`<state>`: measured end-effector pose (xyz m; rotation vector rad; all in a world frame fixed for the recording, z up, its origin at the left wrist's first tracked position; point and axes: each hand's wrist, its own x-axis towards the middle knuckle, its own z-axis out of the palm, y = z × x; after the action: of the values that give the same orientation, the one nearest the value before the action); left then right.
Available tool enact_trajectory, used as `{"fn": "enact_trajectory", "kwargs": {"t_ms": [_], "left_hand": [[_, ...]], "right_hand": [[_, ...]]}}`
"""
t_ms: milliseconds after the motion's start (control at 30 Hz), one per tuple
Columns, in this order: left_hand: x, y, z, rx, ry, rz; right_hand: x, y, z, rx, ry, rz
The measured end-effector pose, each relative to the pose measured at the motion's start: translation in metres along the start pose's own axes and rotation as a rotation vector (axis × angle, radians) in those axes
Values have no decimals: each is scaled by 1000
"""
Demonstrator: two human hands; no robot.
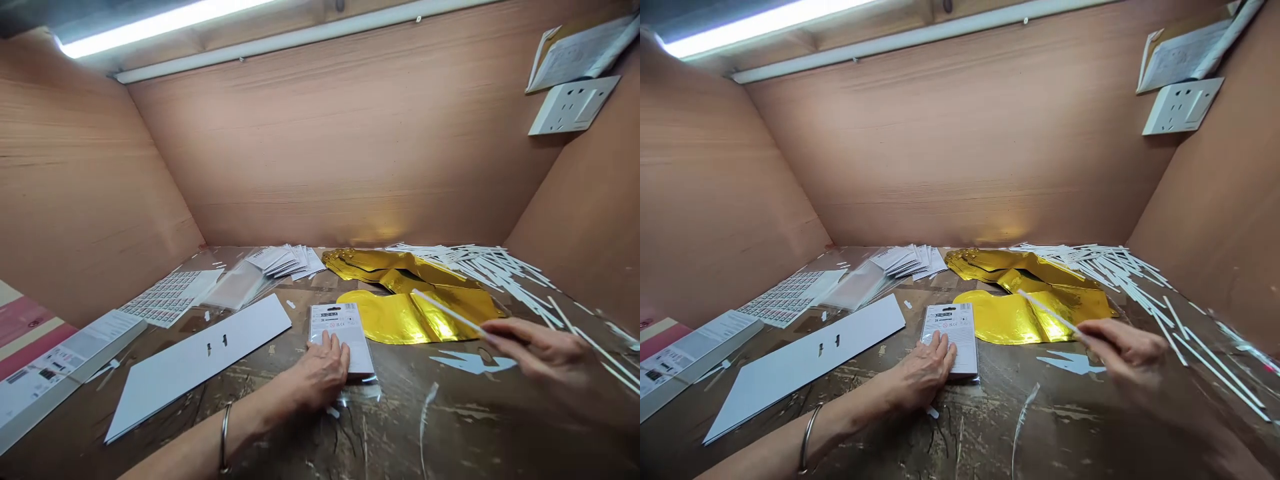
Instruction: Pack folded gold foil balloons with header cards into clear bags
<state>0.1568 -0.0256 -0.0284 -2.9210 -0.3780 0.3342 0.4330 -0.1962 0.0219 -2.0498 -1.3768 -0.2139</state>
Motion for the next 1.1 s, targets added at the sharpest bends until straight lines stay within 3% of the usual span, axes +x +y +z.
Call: {"fn": "enact_trajectory", "kwargs": {"t_ms": [100,267,367,533,667,800,867,967,1100], "left_hand": [[5,-4,-15,-63,31,-25],[20,-21,-50,-174,-11,-32],[28,-28,-61,-193,9,-27],[29,-21,-66,-211,18,-32],[28,-3,-64,-164,30,-15],[23,10,-47,-32,35,9],[18,12,-37,55,33,-9],[7,8,-27,82,58,-1],[2,-2,-24,-188,136,-110]], "right_hand": [[-19,-39,-8,101,-153,-167],[-19,-84,-23,119,-104,-453],[-14,-94,-23,64,-93,-489],[-12,-102,-4,-103,-118,-457],[-2,-108,32,-249,-255,-383],[10,-103,76,100,-418,-33],[9,-99,96,275,-519,76],[-2,-94,116,409,-679,101],[-14,-88,124,487,-815,61]]}}
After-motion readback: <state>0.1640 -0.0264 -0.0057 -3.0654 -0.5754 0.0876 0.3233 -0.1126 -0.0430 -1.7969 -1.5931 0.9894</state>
